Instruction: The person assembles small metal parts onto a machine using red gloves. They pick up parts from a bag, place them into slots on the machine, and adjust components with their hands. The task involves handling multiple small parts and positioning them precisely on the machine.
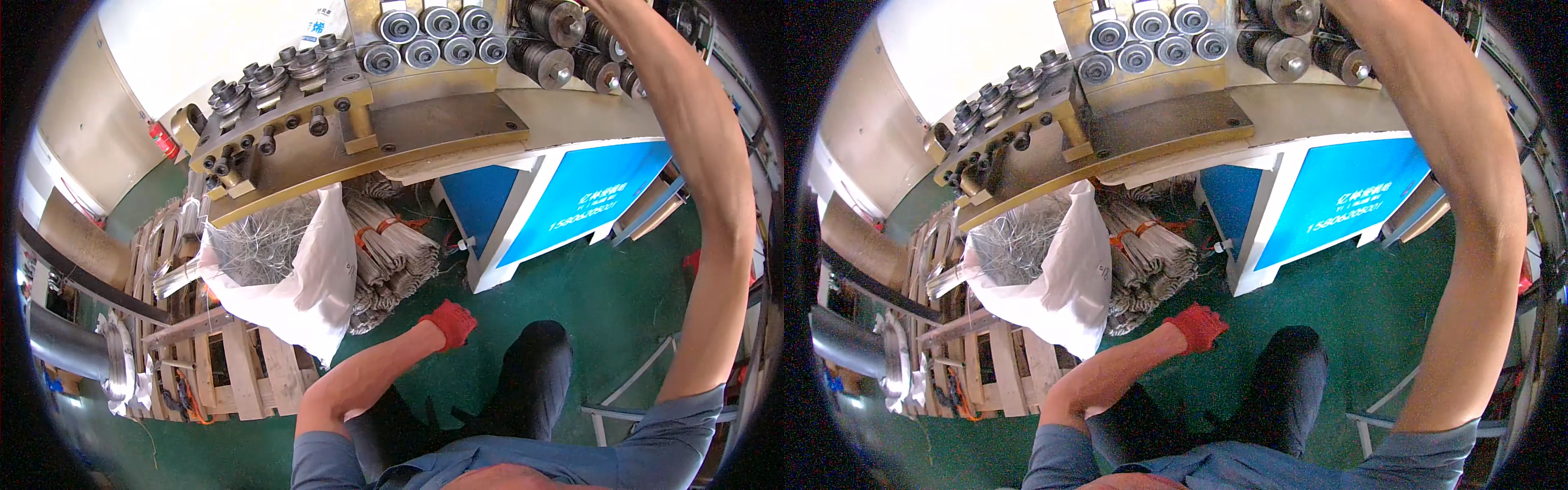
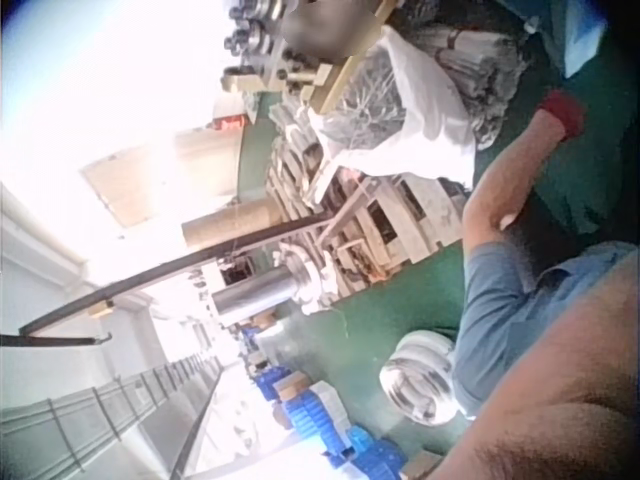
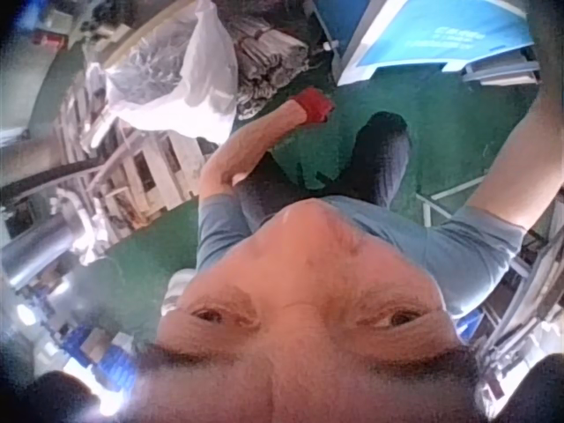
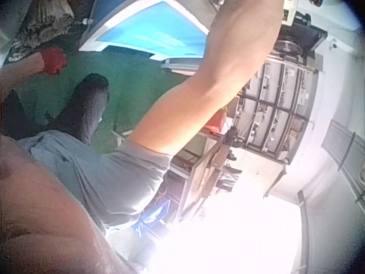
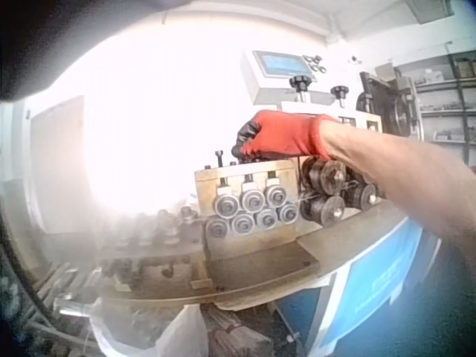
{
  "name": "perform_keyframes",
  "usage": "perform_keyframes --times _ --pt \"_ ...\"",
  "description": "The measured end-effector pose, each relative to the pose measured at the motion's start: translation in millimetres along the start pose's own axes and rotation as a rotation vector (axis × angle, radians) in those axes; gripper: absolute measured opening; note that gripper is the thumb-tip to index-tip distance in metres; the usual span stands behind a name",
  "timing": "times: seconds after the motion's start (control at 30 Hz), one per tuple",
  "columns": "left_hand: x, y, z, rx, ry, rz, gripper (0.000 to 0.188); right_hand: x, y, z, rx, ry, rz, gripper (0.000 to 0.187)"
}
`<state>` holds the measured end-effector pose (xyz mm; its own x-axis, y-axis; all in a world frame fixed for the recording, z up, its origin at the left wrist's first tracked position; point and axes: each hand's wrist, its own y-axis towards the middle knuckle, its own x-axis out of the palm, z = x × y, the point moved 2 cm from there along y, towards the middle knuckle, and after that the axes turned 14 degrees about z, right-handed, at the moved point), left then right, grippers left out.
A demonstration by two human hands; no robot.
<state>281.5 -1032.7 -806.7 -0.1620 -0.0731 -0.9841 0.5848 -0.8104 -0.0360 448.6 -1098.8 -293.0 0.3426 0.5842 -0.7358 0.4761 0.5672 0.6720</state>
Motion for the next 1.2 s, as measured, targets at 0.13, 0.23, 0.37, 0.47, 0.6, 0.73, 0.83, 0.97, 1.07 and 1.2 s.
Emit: perform_keyframes --times 0.13,0.23,0.37,0.47,0.6,0.73,0.83,0.97,1.07,1.2 --pt "-2.7 2.6 0.4 -0.001 -0.021 -0.027 0.036 -8.7 -6.3 -4.7 -0.045 -0.162 0.084 0.025" --pt "-4.0 6.3 -0.7 -0.006 -0.038 -0.041 0.036 -8.8 0.7 20.5 -0.342 -0.152 0.159 0.027" --pt "-10.5 3.1 -1.4 -0.027 -0.023 -0.079 0.036 -5.9 -8.3 -6.9 0.014 0.033 0.088 0.030" --pt "-7.0 2.2 -3.0 -0.025 -0.011 -0.057 0.037 -11.6 -16.0 -21.6 0.069 -0.017 0.062 0.031" --pt "-8.5 7.7 -2.1 -0.021 -0.017 -0.065 0.037 -7.9 -8.5 4.3 0.020 0.182 0.049 0.032" --pt "-5.3 3.5 -5.2 -0.022 -0.003 -0.037 0.035 -8.5 -13.1 -7.0 0.029 0.061 0.070 0.032" --pt "-6.0 5.2 -5.3 -0.013 -0.015 -0.034 0.035 -13.1 -18.9 -10.5 0.015 0.049 0.095 0.031" --pt "-8.6 9.1 -4.9 -0.024 -0.016 -0.061 0.036 -8.4 -9.7 7.6 0.013 0.114 0.078 0.030" --pt "-13.6 8.6 -3.9 -0.031 -0.018 -0.077 0.038 -7.2 -9.8 7.3 0.030 0.085 0.109 0.030" --pt "-13.0 7.7 -5.6 -0.035 -0.014 -0.091 0.039 -17.4 -23.3 -4.5 0.007 0.108 0.075 0.031"
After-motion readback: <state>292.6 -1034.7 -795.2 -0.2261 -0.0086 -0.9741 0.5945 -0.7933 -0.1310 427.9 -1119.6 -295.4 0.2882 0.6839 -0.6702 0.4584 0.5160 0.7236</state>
